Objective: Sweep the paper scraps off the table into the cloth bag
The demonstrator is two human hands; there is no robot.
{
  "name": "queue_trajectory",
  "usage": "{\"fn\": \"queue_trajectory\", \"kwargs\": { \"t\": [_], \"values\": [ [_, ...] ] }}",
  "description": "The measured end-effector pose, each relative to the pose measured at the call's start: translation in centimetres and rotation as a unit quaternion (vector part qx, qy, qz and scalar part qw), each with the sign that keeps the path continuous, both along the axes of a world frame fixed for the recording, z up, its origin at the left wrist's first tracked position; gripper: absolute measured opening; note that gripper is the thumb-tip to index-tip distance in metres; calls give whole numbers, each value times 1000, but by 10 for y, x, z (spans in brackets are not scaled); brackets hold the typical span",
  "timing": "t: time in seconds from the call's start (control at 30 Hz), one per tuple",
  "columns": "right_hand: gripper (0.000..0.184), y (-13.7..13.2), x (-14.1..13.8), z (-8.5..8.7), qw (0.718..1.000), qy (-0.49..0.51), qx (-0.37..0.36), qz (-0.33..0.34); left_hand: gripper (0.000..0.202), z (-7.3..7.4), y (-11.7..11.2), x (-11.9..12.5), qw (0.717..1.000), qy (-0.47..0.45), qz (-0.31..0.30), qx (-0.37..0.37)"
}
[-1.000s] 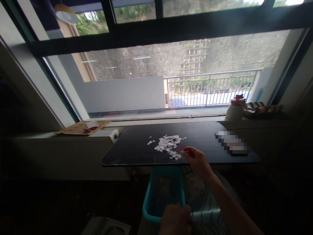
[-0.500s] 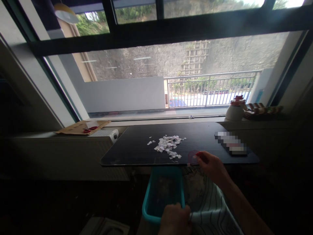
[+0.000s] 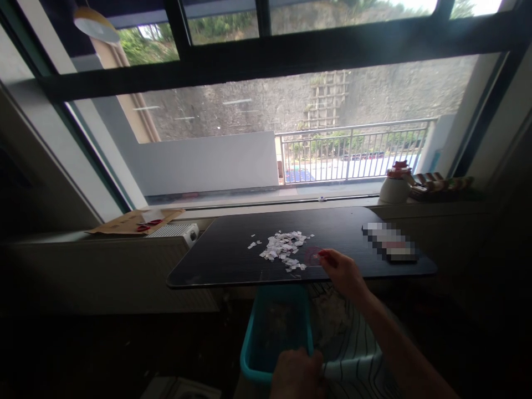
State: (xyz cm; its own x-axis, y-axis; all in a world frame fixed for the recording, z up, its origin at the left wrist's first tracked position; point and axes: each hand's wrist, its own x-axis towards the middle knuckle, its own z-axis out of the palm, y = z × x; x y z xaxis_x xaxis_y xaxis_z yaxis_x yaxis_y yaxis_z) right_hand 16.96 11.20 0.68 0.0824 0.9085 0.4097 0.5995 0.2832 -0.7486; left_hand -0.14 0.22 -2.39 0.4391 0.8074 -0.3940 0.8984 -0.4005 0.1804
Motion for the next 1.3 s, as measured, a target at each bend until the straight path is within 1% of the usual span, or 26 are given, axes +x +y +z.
{"fn": "queue_trajectory", "kwargs": {
  "t": [0.13,0.27,0.4,0.47,0.67,0.77,0.93,1.07,1.2,1.3],
  "values": [
    [27,-2,4,-1,1000,14,1,-10,33,1,-3,0,1000,-13,1,0],
    [28,0,-2,-1,999,29,-1,14,33,2,-4,1,1000,-10,0,8],
    [28,0,-1,2,1000,1,-15,-27,34,4,-4,2,1000,6,-2,1],
    [28,-1,1,3,999,-2,-12,-36,33,5,-3,1,1000,-1,2,1],
    [28,3,-8,3,999,35,1,8,31,3,-3,0,1000,-26,12,-8],
    [29,4,-11,2,1000,22,-10,5,33,3,-3,-1,1000,-22,9,-10],
    [29,-2,1,6,999,-23,-7,-28,33,3,-4,0,1000,-23,11,1],
    [25,-13,16,8,997,-47,-16,-58,33,2,-3,-1,1000,-21,9,0],
    [21,-29,30,10,995,-69,-43,-63,33,1,-2,-1,1000,-19,2,1],
    [20,-35,28,12,996,-59,-37,-51,31,0,-3,-1,1000,-21,6,9]
  ]
}}
